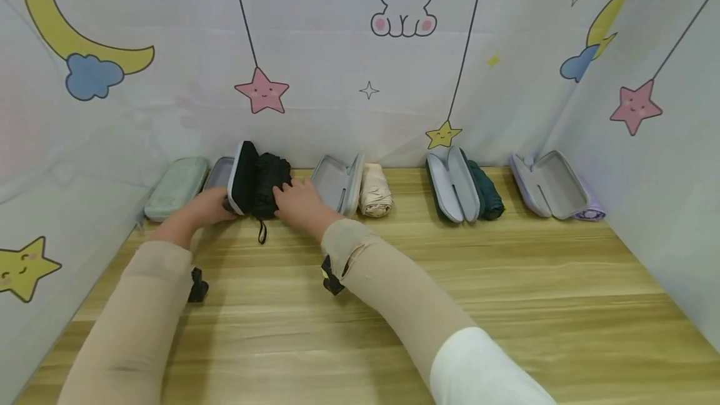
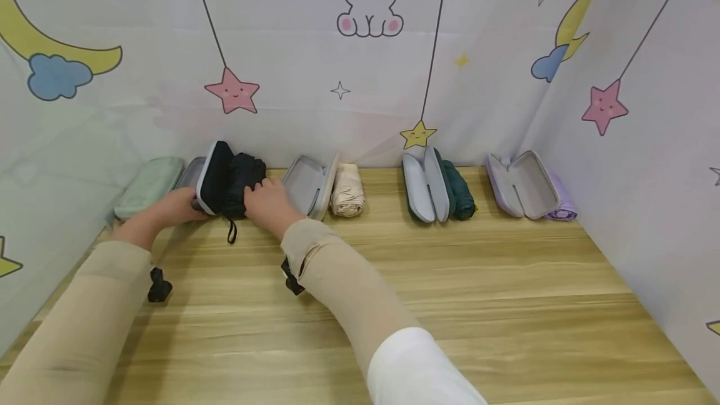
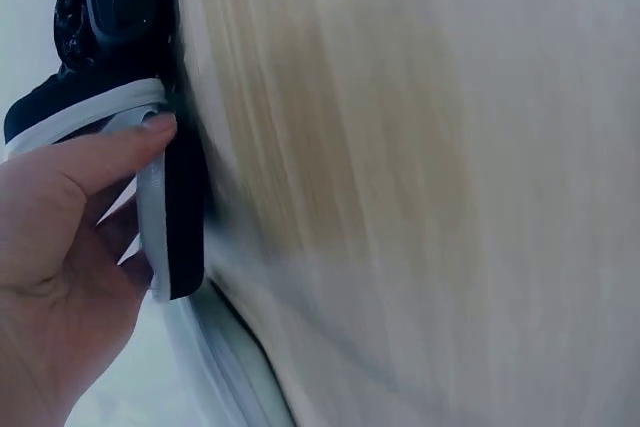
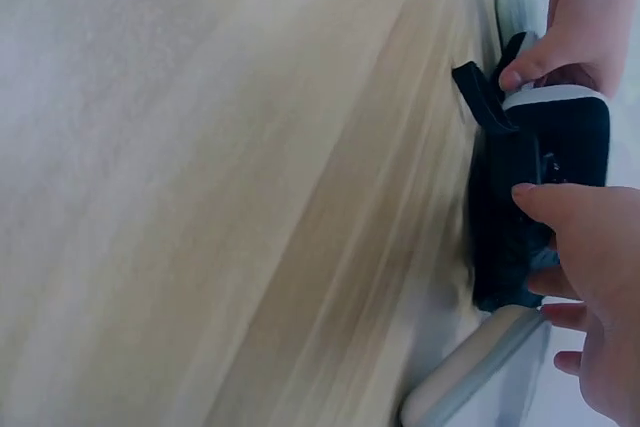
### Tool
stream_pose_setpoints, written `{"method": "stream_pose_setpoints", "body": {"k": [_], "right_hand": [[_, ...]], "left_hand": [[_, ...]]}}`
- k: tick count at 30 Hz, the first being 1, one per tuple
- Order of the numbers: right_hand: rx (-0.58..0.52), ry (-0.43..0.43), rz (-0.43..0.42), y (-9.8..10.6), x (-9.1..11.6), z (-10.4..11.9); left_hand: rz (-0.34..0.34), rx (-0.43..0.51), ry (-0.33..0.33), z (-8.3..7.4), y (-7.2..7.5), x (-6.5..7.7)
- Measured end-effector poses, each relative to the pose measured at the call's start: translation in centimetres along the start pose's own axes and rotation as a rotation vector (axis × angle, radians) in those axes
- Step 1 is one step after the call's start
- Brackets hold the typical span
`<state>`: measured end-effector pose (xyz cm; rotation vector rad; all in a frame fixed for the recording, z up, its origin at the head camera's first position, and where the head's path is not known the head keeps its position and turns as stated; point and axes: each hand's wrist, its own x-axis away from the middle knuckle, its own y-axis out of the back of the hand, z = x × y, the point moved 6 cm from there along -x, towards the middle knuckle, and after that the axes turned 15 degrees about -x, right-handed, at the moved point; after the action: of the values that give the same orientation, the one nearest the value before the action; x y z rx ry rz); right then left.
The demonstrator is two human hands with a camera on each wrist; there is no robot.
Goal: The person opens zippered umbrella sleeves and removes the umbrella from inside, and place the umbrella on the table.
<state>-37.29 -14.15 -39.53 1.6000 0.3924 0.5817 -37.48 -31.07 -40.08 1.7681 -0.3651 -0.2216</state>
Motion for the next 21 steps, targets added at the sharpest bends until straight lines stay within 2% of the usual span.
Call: {"method": "stream_pose_setpoints", "body": {"k": [3,7,9,13,16,21], "right_hand": [[-0.044,0.028,-0.011,0.5,0.4,0.0],[-0.077,0.073,-0.037,1.4,1.2,-0.3],[-0.076,0.099,-0.057,2.0,1.7,-0.5],[-0.058,0.159,-0.104,2.8,3.1,-0.9],[-0.056,0.217,-0.124,2.9,4.6,-1.2],[-0.075,0.336,-0.152,2.6,7.7,-2.0]], "left_hand": [[-0.009,-0.013,0.05,0.1,0.6,0.4],[-0.014,0.054,0.084,0.3,1.8,1.4],[-0.047,0.071,0.116,0.7,2.5,2.0],[-0.176,0.015,0.252,2.4,3.9,3.4],[-0.238,-0.022,0.375,3.9,4.5,4.3],[-0.216,-0.042,0.509,5.7,4.4,5.1]]}}
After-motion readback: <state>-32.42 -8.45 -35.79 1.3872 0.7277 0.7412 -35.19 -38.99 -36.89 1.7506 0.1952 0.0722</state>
